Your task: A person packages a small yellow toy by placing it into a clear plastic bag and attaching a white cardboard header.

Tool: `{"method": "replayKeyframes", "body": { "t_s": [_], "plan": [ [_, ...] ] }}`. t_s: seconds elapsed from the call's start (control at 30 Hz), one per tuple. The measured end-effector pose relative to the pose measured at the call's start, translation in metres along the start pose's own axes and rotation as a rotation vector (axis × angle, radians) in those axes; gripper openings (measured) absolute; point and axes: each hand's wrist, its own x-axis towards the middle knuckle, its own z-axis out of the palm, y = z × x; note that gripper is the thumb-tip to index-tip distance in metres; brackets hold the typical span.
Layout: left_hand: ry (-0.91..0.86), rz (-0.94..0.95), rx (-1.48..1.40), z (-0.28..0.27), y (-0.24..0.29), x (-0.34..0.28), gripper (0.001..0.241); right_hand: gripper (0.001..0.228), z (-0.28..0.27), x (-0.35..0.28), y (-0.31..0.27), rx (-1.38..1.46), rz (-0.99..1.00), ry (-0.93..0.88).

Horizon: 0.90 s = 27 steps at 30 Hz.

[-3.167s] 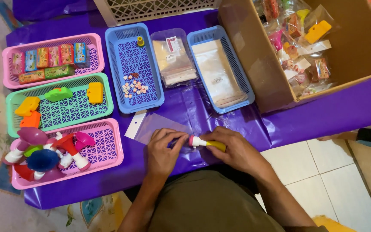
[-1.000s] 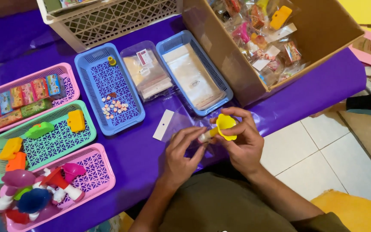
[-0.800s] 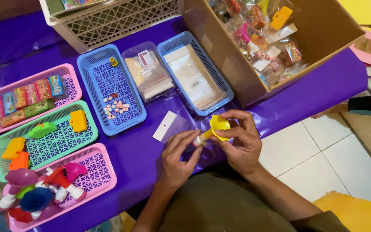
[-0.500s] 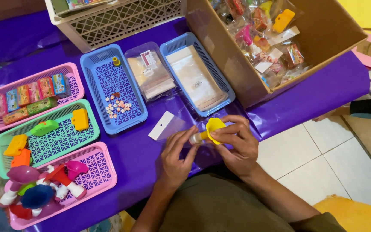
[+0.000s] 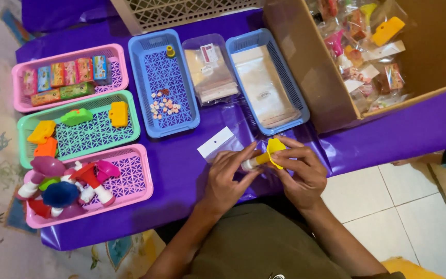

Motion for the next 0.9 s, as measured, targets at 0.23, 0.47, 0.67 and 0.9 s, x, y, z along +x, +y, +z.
{"method": "replayKeyframes", "body": {
  "t_s": [0.23,0.47,0.67,0.9],
  "plan": [
    [0.007,-0.042,-0.014,-0.005,0.0,0.0,0.065,0.012,0.002,-0.003,0.004,0.065,0.041,-0.033],
    [0.023,-0.11,-0.026,-0.009,-0.005,-0.004,0.061,0.01,0.0,0.005,-0.002,0.035,0.035,-0.124],
    [-0.014,-0.17,-0.034,-0.008,-0.006,-0.004,0.064,0.012,-0.004,0.001,0.002,0.026,0.167,-0.241],
    [-0.048,-0.229,-0.088,-0.018,-0.002,-0.004,0.074,0.016,-0.003,0.0,0.002,-0.01,0.292,-0.327]
  ]
}}
